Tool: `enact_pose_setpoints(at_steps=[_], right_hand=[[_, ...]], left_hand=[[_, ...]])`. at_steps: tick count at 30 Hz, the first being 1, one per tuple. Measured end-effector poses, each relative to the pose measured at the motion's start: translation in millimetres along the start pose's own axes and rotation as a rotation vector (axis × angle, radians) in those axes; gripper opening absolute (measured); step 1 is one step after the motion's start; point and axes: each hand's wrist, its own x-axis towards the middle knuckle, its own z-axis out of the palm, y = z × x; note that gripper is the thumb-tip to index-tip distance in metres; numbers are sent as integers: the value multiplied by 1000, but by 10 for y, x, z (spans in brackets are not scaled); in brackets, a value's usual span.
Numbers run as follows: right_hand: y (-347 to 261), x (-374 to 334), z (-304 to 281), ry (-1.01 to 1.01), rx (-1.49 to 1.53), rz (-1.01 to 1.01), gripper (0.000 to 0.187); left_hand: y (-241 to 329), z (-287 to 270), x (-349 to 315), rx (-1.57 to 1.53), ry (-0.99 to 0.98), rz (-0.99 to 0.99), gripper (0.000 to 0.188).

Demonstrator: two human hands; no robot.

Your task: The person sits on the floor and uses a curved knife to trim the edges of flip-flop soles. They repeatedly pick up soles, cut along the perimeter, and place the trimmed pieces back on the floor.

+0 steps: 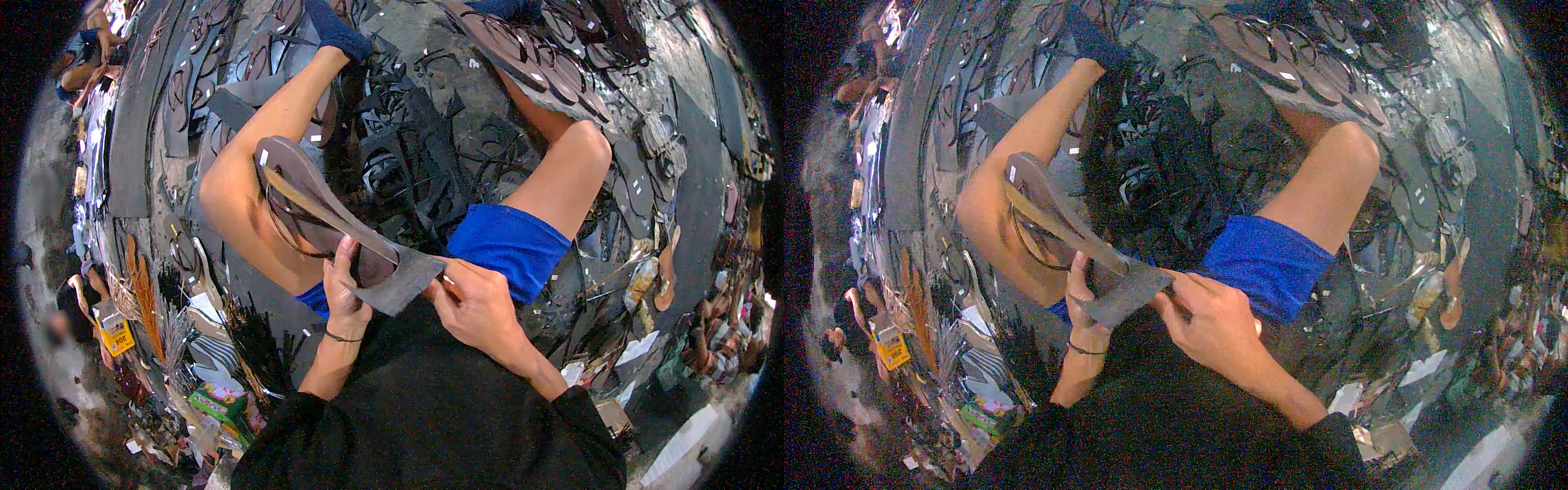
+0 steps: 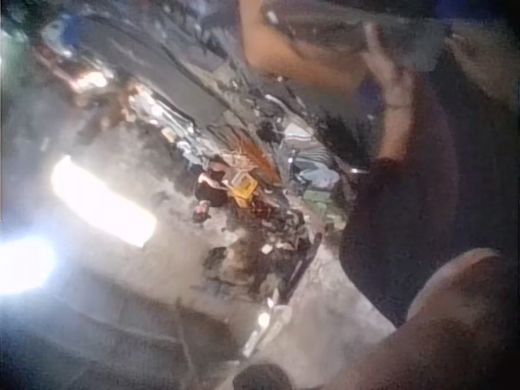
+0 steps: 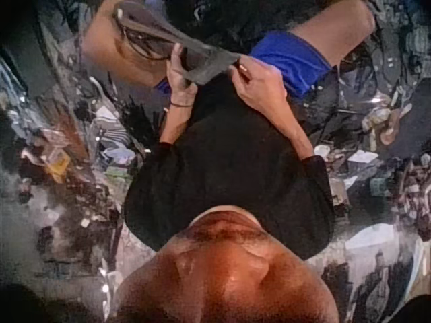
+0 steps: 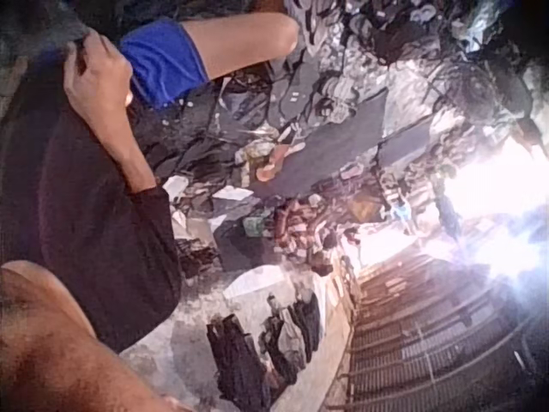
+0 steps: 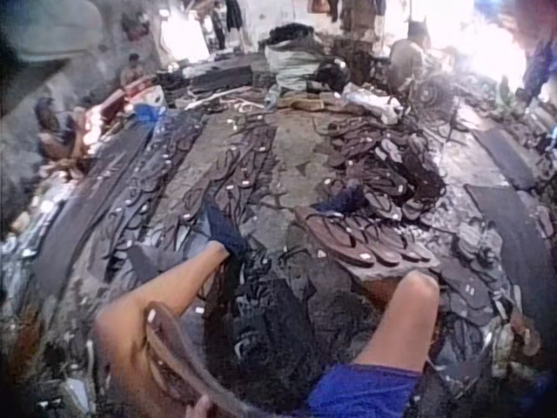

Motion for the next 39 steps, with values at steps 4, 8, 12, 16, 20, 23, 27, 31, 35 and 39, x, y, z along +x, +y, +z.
enact_pose_setpoints(at_steps=[4, 8, 12, 16, 20, 23, 27, 31, 35, 39], right_hand=[[81, 260, 174, -109, 72, 43, 22], [121, 444, 89, -237, 425, 186, 26], [143, 779, -345, -13, 784, 297, 24], [155, 1003, -932, 346, 1150, -5, 31], [274, 905, -969, 547, 818, 15, 30], [599, 685, -710, 608, 787, 142, 34], [629, 410, -557, 476, 652, 312, 41], [762, 423, -323, 405, 302, 280, 41], [840, 667, -304, 339, 198, 262, 30], [953, 907, -401, 349, 147, 199, 25]], left_hand=[[-99, -125, -75, 84, -36, 61, 30], [-14, -84, 59, 241, -168, 53, 30], [0, 327, 520, 362, -537, 266, 47], [-59, 1795, 1040, 200, -603, -224, 58], [-504, 2548, 1517, 242, -726, -395, 51], [-551, 2672, 1640, 352, -573, -285, 27], [38, 2360, 1846, 335, -516, -396, 20], [131, 2456, 1920, 391, -555, -270, 25], [202, 2334, 2027, 451, -549, -226, 25], [116, 2284, 1971, 464, -562, -258, 23]])
